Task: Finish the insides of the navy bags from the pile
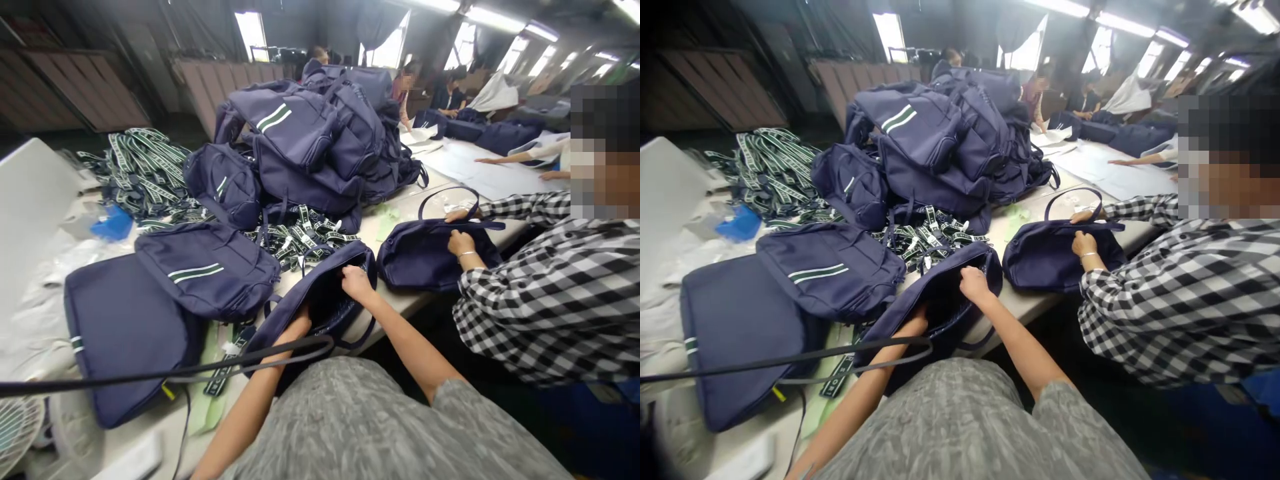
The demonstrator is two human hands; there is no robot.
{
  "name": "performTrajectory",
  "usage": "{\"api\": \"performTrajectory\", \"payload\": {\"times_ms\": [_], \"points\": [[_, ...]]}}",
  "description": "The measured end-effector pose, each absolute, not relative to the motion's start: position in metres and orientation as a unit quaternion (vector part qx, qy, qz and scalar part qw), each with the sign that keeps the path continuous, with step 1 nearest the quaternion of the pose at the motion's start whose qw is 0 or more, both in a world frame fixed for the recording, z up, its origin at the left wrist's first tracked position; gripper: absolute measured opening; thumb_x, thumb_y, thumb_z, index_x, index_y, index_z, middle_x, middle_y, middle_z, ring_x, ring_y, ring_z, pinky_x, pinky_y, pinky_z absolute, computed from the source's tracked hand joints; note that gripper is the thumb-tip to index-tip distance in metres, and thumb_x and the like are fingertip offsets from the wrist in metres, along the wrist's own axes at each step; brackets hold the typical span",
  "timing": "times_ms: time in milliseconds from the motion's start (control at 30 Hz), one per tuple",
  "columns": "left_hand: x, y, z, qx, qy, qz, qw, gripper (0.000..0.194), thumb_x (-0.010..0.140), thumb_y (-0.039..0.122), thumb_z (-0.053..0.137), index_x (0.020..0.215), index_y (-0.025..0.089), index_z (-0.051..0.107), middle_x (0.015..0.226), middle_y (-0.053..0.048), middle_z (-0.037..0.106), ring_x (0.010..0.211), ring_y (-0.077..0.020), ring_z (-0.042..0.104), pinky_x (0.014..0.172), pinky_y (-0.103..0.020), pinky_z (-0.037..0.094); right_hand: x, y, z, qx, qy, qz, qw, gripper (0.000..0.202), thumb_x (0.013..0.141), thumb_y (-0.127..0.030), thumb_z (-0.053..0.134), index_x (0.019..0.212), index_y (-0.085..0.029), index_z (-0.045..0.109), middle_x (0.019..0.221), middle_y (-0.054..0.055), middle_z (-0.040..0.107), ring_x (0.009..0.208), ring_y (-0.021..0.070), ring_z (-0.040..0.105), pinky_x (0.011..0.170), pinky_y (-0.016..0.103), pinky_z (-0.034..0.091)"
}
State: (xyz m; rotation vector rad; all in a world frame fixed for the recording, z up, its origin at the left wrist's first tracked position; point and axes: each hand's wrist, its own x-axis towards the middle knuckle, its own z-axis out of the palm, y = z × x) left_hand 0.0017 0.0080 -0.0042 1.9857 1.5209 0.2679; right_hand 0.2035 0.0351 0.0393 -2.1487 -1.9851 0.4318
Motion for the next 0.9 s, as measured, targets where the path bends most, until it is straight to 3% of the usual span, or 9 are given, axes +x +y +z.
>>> {"api": "performTrajectory", "payload": {"times_ms": [100, 167, 267, 367, 400, 467, 567, 667, 900], "points": [[-0.005, -0.019, 0.021, 0.778, 0.506, 0.136, 0.346, 0.029, 0.087, 0.015, 0.053, 0.114, 0.019, 0.064, 0.117, -0.007, 0.067, 0.112, -0.0188, 0.061, 0.102, -0.03, 0.046, 0.221, 0.008, 0.039, -0.703, -0.653, 0.094, 0.266, 0.033, 0.091, -0.013, 0.041, 0.108, -0.017, 0.069, 0.11, 0.009, 0.066, 0.106, 0.0181, 0.06, 0.097, 0.027, 0.042], [-0.011, -0.036, 0.04, 0.802, 0.43, 0.248, 0.332, 0.021, 0.091, 0.021, 0.05, 0.102, 0.021, 0.067, 0.112, -0.006, 0.068, 0.105, -0.017, 0.063, 0.095, -0.029, 0.05, 0.232, -0.014, 0.029, -0.707, -0.587, 0.066, 0.388, 0.032, 0.091, -0.018, 0.044, 0.114, -0.016, 0.065, 0.113, 0.011, 0.064, 0.108, 0.02, 0.057, 0.098, 0.032, 0.043], [-0.023, -0.045, 0.059, 0.776, 0.477, 0.386, 0.148, 0.022, 0.093, 0.026, 0.048, 0.105, 0.021, 0.066, 0.111, -0.01, 0.065, 0.108, -0.0196, 0.06, 0.099, -0.034, 0.047, 0.233, -0.042, 0.003, -0.732, -0.453, 0.162, 0.482, 0.039, 0.087, -0.034, 0.055, 0.119, -0.013, 0.06, 0.11, 0.013, 0.063, 0.101, 0.0224, 0.06, 0.091, 0.036, 0.048], [-0.034, -0.032, 0.06, 0.726, 0.598, 0.339, 0.007, 0.052, 0.084, 0.038, 0.063, 0.13, 0.015, 0.052, 0.132, -0.018, 0.053, 0.127, -0.0304, 0.047, 0.108, -0.045, 0.038, 0.215, -0.058, -0.019, -0.689, -0.334, 0.42, 0.488, 0.047, 0.08, -0.05, 0.061, 0.11, -0.013, 0.061, 0.097, 0.012, 0.066, 0.088, 0.022, 0.065, 0.078, 0.034, 0.053], [-0.038, -0.026, 0.057, 0.724, 0.625, 0.291, 0.006, 0.063, 0.082, 0.039, 0.065, 0.136, 0.013, 0.046, 0.136, -0.02, 0.05, 0.127, -0.0326, 0.046, 0.106, -0.046, 0.039, 0.206, -0.06, -0.024, -0.657, -0.306, 0.496, 0.477, 0.049, 0.08, -0.053, 0.062, 0.108, -0.013, 0.061, 0.096, 0.011, 0.067, 0.087, 0.0216, 0.065, 0.074, 0.033, 0.054], [-0.045, -0.013, 0.051, 0.726, 0.661, 0.188, 0.038, 0.064, 0.083, 0.036, 0.06, 0.14, 0.012, 0.04, 0.132, -0.02, 0.054, 0.116, -0.0321, 0.056, 0.096, -0.042, 0.047, 0.187, -0.061, -0.027, -0.601, -0.281, 0.588, 0.463, 0.051, 0.079, -0.055, 0.062, 0.11, -0.014, 0.058, 0.097, 0.011, 0.067, 0.085, 0.0202, 0.066, 0.07, 0.03, 0.054], [-0.052, -0.001, 0.046, 0.731, 0.665, 0.114, 0.098, 0.043, 0.087, 0.025, 0.049, 0.129, 0.017, 0.053, 0.114, -0.013, 0.066, 0.096, -0.027, 0.066, 0.08, -0.035, 0.05, 0.168, -0.056, -0.024, -0.583, -0.298, 0.591, 0.472, 0.053, 0.075, -0.05, 0.069, 0.112, -0.016, 0.052, 0.093, 0.008, 0.067, 0.081, 0.0178, 0.066, 0.066, 0.026, 0.052], [-0.058, 0.001, 0.052, 0.732, 0.645, 0.145, 0.164, 0.034, 0.088, 0.025, 0.046, 0.118, 0.023, 0.062, 0.1, -0.008, 0.072, 0.092, -0.0242, 0.068, 0.078, -0.031, 0.049, 0.163, -0.053, -0.015, -0.598, -0.286, 0.581, 0.472, 0.046, 0.072, -0.04, 0.07, 0.106, -0.016, 0.05, 0.085, 0.005, 0.066, 0.071, 0.0165, 0.065, 0.062, 0.025, 0.051], [-0.064, -0.011, 0.07, 0.689, 0.652, 0.234, 0.213, 0.033, 0.087, 0.029, 0.049, 0.113, 0.028, 0.07, 0.103, -0.002, 0.074, 0.095, -0.0224, 0.068, 0.08, -0.028, 0.048, 0.166, -0.063, 0.006, -0.606, -0.249, 0.582, 0.482, 0.024, 0.057, -0.017, 0.054, 0.081, -0.016, 0.053, 0.065, -0.001, 0.06, 0.056, 0.0143, 0.059, 0.056, 0.025, 0.051]]}}
